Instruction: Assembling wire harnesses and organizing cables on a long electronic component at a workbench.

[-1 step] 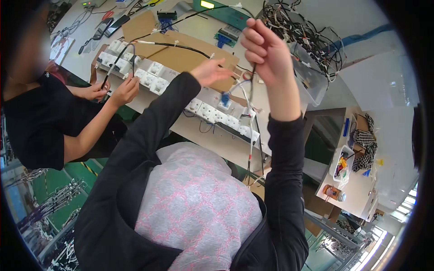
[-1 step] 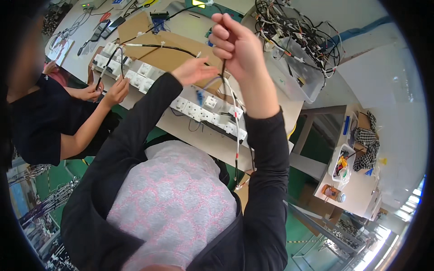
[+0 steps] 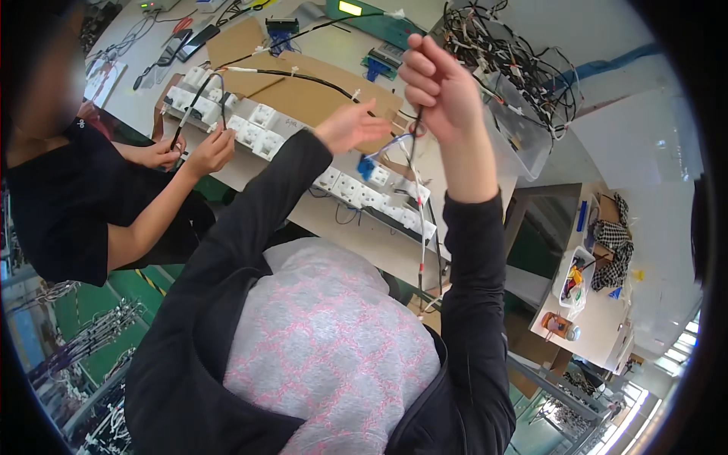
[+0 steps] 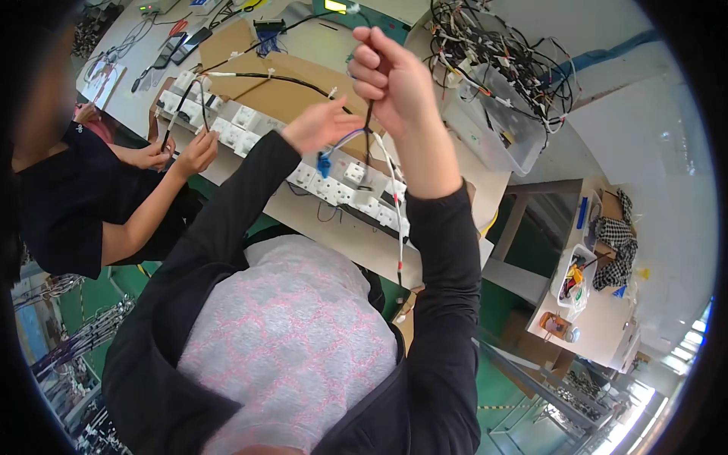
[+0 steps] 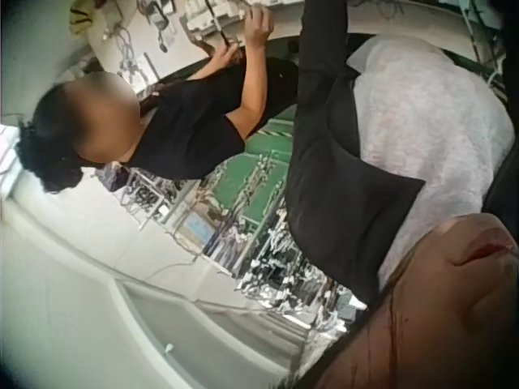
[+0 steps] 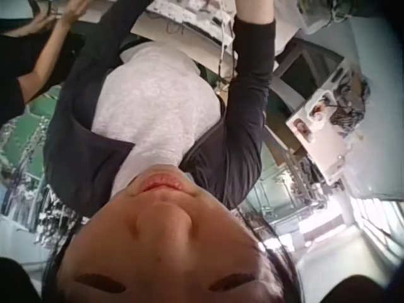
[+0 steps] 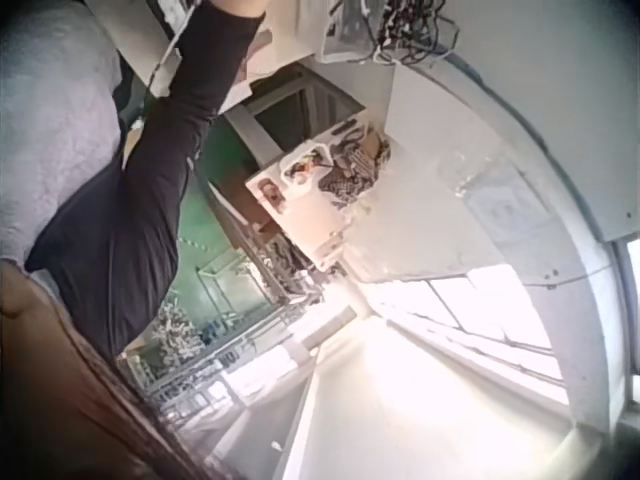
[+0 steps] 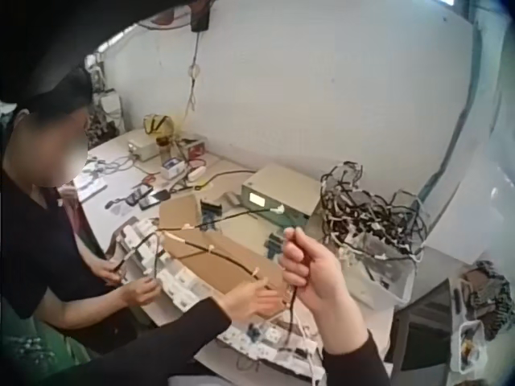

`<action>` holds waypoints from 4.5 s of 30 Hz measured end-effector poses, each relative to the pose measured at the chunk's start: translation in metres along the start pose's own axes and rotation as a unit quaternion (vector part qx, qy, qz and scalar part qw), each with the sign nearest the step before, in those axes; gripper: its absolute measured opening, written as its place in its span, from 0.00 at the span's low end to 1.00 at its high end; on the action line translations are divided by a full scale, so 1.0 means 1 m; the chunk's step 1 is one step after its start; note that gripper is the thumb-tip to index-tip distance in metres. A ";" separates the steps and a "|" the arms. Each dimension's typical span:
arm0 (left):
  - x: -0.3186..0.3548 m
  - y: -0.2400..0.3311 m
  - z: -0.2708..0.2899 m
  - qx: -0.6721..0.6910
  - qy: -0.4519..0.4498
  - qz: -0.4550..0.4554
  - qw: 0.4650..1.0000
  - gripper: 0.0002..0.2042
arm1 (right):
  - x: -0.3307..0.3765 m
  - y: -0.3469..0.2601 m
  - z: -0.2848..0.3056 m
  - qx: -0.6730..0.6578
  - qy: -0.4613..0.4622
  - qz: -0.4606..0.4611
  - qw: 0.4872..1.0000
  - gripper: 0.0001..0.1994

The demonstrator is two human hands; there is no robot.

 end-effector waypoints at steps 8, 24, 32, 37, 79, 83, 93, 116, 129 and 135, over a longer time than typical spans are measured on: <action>0.201 0.008 0.038 -0.313 -0.201 -0.022 0.928 0.20 | -0.009 0.128 0.038 0.052 -0.009 -0.026 0.998 0.20; 0.265 0.112 0.064 -0.516 -0.174 -0.377 0.749 0.13 | 0.053 0.119 -0.104 0.425 -0.278 -0.258 0.822 0.10; 0.237 0.096 0.112 -0.544 0.038 -0.405 0.734 0.09 | -0.018 0.183 -0.070 0.305 -0.243 -0.351 0.851 0.13; 0.205 0.090 0.132 -0.506 0.091 -0.394 0.762 0.08 | -0.018 0.220 -0.058 0.234 -0.140 -0.388 0.880 0.13; 0.083 0.141 0.166 -0.763 -0.040 -0.245 0.596 0.05 | -0.056 0.297 0.002 0.352 0.078 -0.035 0.932 0.16; 0.066 0.152 0.167 -0.761 -0.048 -0.178 0.622 0.11 | -0.061 0.295 -0.014 0.037 0.012 -0.180 0.983 0.15; 0.050 0.152 0.170 -0.785 -0.047 -0.172 0.594 0.15 | -0.063 0.291 -0.009 0.637 0.091 0.267 0.717 0.09; 0.124 0.014 0.231 -0.236 0.231 -0.063 0.942 0.14 | -0.019 0.210 -0.004 0.773 0.214 0.236 0.549 0.20; 0.129 0.022 0.228 -0.274 0.223 -0.085 0.932 0.12 | 0.152 0.104 0.118 0.784 0.370 -0.047 0.496 0.16; 0.143 0.038 0.200 -0.433 0.113 -0.046 0.893 0.14 | 0.180 0.099 0.175 0.798 0.375 0.042 0.470 0.14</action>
Point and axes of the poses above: each hand's wrist, its own x-axis away from the middle knuckle, its own z-axis out of the back of the hand, y = z × x, the point moved 2 cm from there along -x, towards the middle knuckle, and after that the axes turned 4 degrees about y, right-handed, at the moved point
